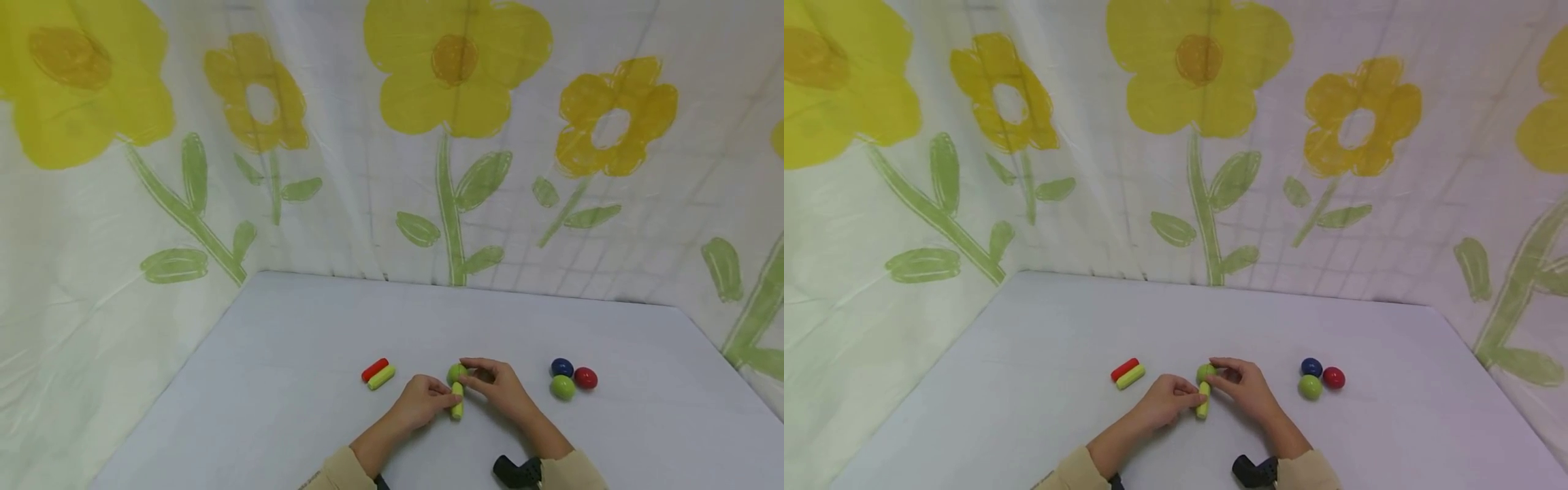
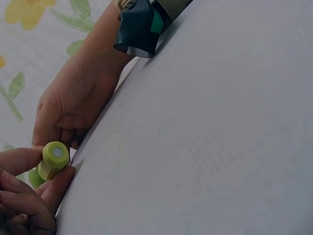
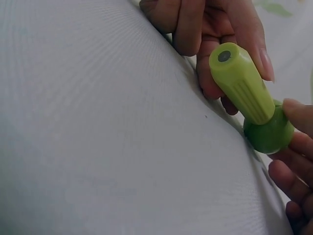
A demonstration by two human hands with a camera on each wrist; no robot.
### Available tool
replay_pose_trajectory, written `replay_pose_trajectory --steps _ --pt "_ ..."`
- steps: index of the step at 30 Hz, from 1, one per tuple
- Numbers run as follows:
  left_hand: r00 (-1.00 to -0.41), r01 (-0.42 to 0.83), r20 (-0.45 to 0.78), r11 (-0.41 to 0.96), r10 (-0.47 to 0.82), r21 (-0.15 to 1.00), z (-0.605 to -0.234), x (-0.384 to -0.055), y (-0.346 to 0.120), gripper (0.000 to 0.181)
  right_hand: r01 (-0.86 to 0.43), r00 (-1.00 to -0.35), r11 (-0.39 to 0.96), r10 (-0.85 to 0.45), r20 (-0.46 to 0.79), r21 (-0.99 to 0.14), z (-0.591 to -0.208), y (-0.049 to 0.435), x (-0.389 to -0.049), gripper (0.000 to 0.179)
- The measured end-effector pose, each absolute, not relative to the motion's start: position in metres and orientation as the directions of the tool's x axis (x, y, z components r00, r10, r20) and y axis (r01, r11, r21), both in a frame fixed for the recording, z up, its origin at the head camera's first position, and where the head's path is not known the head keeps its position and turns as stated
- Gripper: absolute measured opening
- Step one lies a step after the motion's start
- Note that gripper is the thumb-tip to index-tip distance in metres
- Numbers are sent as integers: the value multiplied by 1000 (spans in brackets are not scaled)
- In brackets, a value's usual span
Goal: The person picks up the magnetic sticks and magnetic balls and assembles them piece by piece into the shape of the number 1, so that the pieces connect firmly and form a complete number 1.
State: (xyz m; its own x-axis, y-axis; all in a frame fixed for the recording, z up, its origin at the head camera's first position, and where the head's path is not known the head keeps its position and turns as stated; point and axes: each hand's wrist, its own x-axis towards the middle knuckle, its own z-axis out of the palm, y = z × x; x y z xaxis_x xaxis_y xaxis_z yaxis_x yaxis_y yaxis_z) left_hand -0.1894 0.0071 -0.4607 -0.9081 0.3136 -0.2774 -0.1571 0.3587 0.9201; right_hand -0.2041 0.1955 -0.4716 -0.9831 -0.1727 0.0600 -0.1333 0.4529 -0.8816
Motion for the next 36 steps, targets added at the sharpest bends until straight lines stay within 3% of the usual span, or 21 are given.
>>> replay_pose_trajectory --steps 15,29,36 --pt "-909 -165 -278 346 309 924 -457 -185 9 19 -114 -983 475 76 169 -873 -478 207 -189 41" --pt "-915 -155 -257 317 310 936 -460 -185 6 18 -75 -965 559 169 202 -826 -474 230 -170 40" --pt "-912 -152 -257 318 320 936 -459 -185 4 18 -191 -915 573 190 356 -797 -474 240 -166 37"
